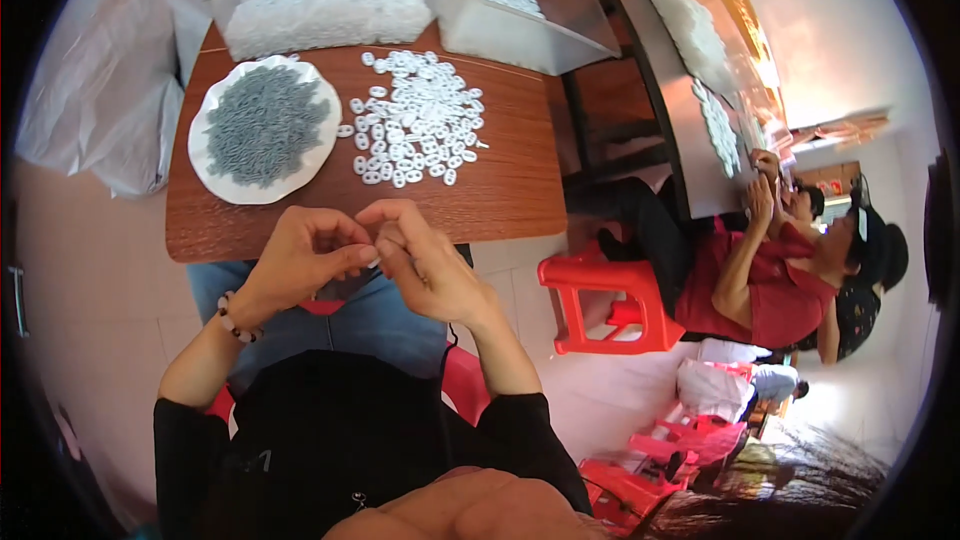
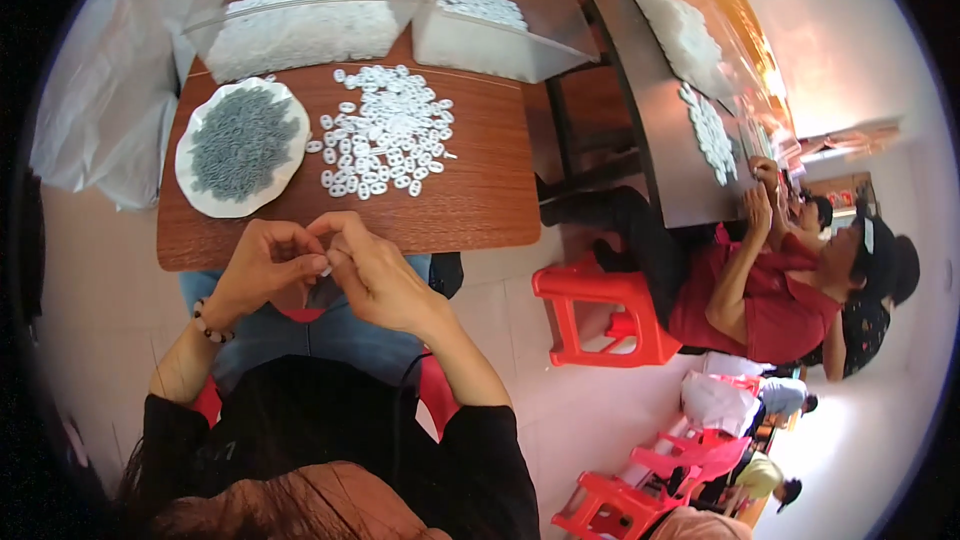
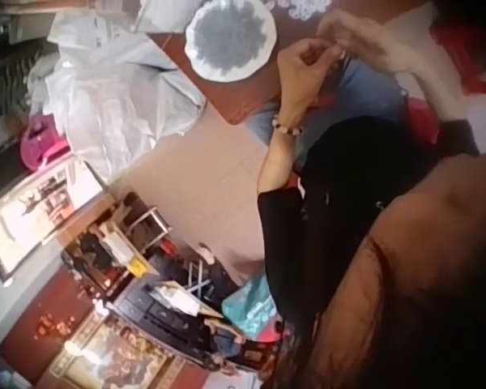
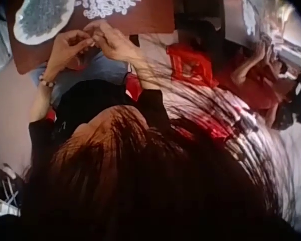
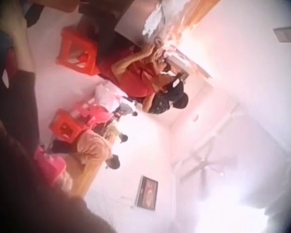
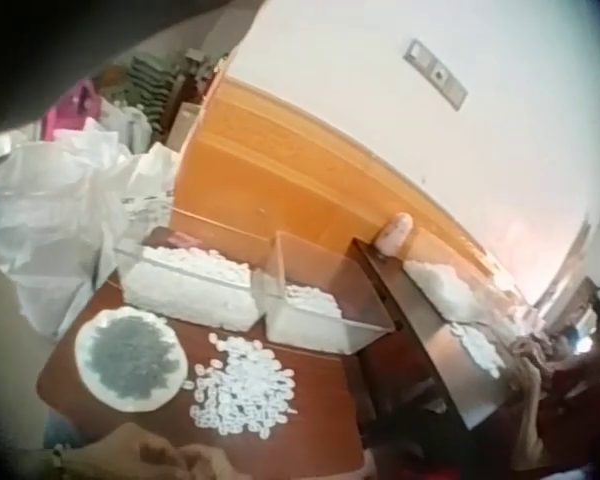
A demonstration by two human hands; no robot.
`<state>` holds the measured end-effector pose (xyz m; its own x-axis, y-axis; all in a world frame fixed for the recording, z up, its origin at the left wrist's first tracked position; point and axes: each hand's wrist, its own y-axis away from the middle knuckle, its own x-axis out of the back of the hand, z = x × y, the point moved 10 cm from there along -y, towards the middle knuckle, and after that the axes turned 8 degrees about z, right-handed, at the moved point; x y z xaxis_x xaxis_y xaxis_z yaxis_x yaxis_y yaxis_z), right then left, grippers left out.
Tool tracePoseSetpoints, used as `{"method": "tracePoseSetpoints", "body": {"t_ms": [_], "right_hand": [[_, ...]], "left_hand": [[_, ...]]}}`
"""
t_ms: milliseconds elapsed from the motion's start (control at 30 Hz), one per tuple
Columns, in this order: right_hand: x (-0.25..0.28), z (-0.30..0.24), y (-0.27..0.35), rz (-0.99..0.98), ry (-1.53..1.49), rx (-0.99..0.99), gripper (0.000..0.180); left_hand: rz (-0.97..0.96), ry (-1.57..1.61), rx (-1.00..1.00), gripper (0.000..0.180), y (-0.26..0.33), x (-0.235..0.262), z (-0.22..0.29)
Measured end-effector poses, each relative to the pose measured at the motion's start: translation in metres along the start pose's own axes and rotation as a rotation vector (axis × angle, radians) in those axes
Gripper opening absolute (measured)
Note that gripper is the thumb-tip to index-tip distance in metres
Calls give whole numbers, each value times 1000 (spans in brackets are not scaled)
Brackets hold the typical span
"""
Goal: Assembling small white and grey plastic components by hand at a workbench.
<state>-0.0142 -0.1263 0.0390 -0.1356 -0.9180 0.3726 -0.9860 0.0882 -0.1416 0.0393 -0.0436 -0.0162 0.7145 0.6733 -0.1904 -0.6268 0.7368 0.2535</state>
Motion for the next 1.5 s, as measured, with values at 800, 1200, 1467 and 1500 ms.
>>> {"method": "tracePoseSetpoints", "body": {"t_ms": [800, 1200, 1467, 1500], "right_hand": [[20, 35, 1, 359, 13, -35, 10], [14, 52, -2, 351, -68, -100, 11], [15, 53, -2, 413, -177, -131, 10], [13, 55, -2, 405, -189, -130, 10]], "left_hand": [[374, 30, -225, 13, -5, 15, 12], [317, 87, -273, 17, -2, 16, 15], [263, 136, -211, 20, -9, 18, 6], [266, 137, -211, 20, -9, 19, 7]]}}
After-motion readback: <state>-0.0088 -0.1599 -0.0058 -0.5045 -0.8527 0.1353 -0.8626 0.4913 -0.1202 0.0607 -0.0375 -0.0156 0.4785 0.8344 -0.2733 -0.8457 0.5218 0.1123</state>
